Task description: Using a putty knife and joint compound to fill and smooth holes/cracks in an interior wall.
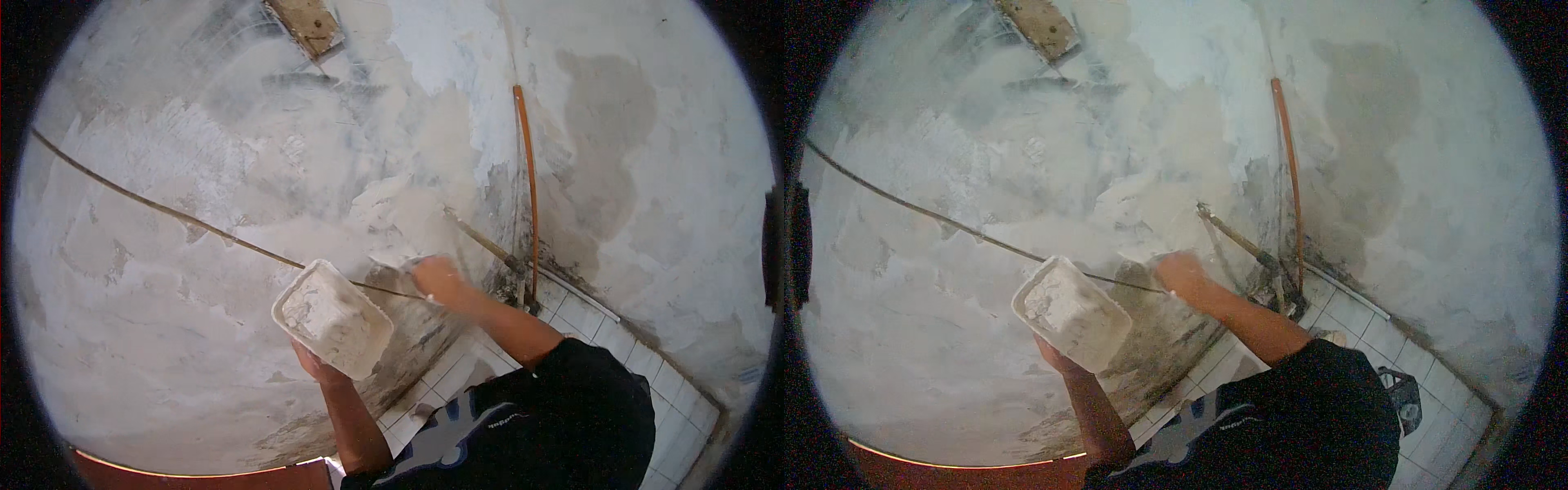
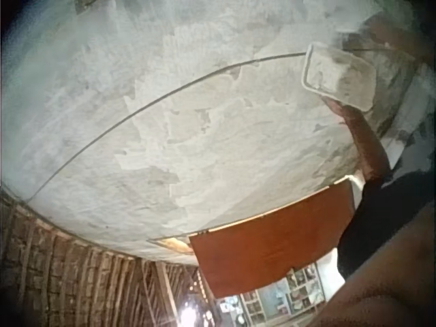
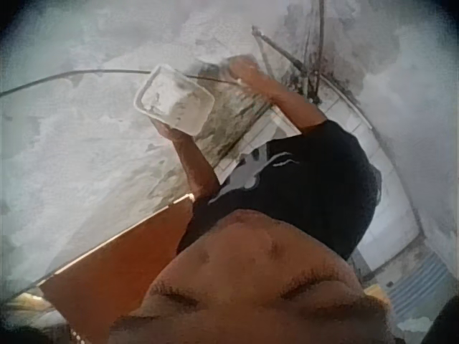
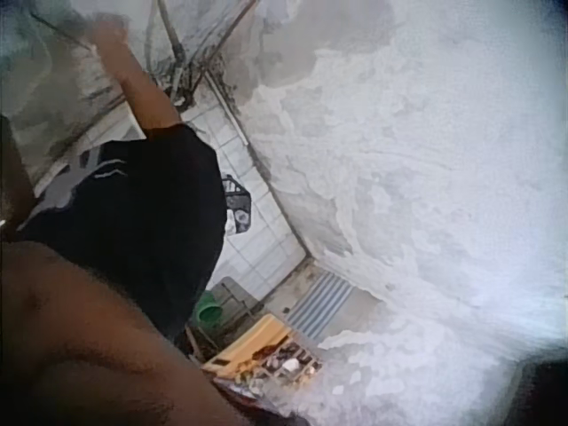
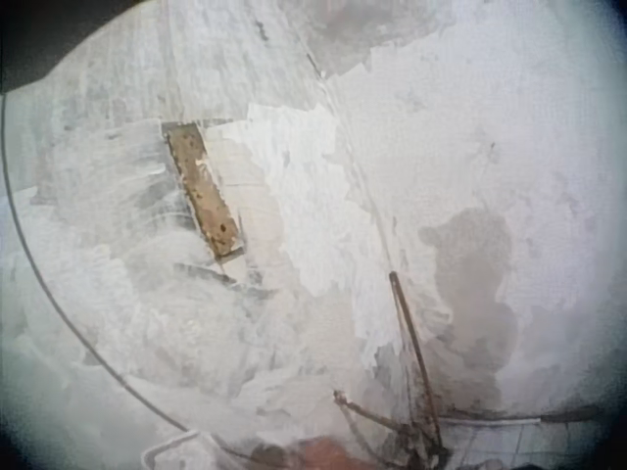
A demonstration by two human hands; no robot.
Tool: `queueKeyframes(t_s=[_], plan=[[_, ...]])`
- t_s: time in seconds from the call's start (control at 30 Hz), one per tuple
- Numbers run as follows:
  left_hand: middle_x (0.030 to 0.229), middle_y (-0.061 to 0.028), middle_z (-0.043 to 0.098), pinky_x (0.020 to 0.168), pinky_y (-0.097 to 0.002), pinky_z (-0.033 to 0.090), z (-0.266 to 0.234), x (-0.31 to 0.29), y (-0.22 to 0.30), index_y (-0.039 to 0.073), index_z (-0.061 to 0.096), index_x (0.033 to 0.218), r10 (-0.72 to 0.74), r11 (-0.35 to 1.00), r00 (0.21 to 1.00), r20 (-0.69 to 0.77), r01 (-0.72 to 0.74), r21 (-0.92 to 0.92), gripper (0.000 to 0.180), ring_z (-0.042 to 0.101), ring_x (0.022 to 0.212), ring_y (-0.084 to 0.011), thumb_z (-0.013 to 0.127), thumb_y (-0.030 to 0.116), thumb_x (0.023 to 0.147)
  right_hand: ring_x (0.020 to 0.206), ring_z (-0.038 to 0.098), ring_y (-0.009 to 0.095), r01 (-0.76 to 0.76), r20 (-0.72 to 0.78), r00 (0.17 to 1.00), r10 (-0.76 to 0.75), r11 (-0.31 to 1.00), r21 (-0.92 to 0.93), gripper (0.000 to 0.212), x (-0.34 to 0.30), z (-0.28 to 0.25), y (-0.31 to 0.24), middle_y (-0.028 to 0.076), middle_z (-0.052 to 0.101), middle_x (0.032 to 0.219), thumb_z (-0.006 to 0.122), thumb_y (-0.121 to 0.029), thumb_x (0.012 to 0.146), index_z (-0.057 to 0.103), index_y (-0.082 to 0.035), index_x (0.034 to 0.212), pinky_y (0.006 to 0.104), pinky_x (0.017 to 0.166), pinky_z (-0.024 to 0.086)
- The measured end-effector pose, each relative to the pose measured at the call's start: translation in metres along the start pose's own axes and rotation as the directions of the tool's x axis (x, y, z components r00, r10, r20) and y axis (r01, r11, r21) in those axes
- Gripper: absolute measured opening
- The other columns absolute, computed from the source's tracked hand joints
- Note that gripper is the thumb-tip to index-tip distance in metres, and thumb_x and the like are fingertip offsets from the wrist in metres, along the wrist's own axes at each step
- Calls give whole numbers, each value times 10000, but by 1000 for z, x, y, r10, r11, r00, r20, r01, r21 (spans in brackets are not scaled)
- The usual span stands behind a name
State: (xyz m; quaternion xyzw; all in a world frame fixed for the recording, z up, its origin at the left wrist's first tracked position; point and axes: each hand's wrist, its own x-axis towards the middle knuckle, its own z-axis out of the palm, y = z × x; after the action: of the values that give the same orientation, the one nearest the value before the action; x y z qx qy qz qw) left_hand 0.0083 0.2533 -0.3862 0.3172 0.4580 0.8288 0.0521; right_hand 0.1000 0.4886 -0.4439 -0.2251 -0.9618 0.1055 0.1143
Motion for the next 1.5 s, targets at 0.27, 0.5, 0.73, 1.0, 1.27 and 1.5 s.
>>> queueKeyframes(t_s=[0.27,0.5,0.73,1.0,1.27,1.5], plan=[[1284,-119,506,922,-407,485,0,-5,30,35,351,1396,-112,994,992,-59,113,8,622,556,1125,-258,407,482,968,684,657,349,-174,-640,605,473,864,473,171,26,-78,34,186,659,727,648,-220,771,692,-60,730,437,606,512],[1308,-123,484,936,-407,475,13,-18,39,30,343,1402,-55,997,997,-59,58,42,713,537,1145,-259,464,550,929,717,685,325,-60,-316,945,80,996,73,157,30,-20,-50,148,680,757,609,-185,783,706,-71,738,437,614,530],[1315,-130,489,938,-418,476,-11,-14,54,18,336,1408,-19,998,999,-48,16,-53,737,541,1153,-266,525,525,907,745,674,335,103,-248,968,-31,954,281,180,-23,-58,-42,156,678,785,605,-182,810,683,-54,910,459,650,534],[1312,-146,499,944,-424,476,-10,-17,49,5,342,1401,-131,991,978,-160,131,-11,691,544,1156,-279,473,494,931,700,654,287,-220,-760,553,341,940,261,177,35,-113,-43,124,651,744,598,-204,829,669,-68,916,408,646,533],[1329,-198,486,909,-451,525,-26,-15,52,-37,338,1386,190,980,982,4,-190,59,677,576,1114,-322,497,449,943,871,665,251,120,-354,923,-152,987,-109,180,26,-87,-85,78,683,831,616,-146,777,669,-95,942,404,680,538],[1289,-177,522,920,-440,516,16,11,54,-17,380,1364,93,970,996,-12,-93,-225,553,576,1117,-306,464,362,969,748,668,295,290,-223,938,-264,953,92,234,0,-136,-14,131,673,808,677,-143,752,668,-51,967,397,665,527]])
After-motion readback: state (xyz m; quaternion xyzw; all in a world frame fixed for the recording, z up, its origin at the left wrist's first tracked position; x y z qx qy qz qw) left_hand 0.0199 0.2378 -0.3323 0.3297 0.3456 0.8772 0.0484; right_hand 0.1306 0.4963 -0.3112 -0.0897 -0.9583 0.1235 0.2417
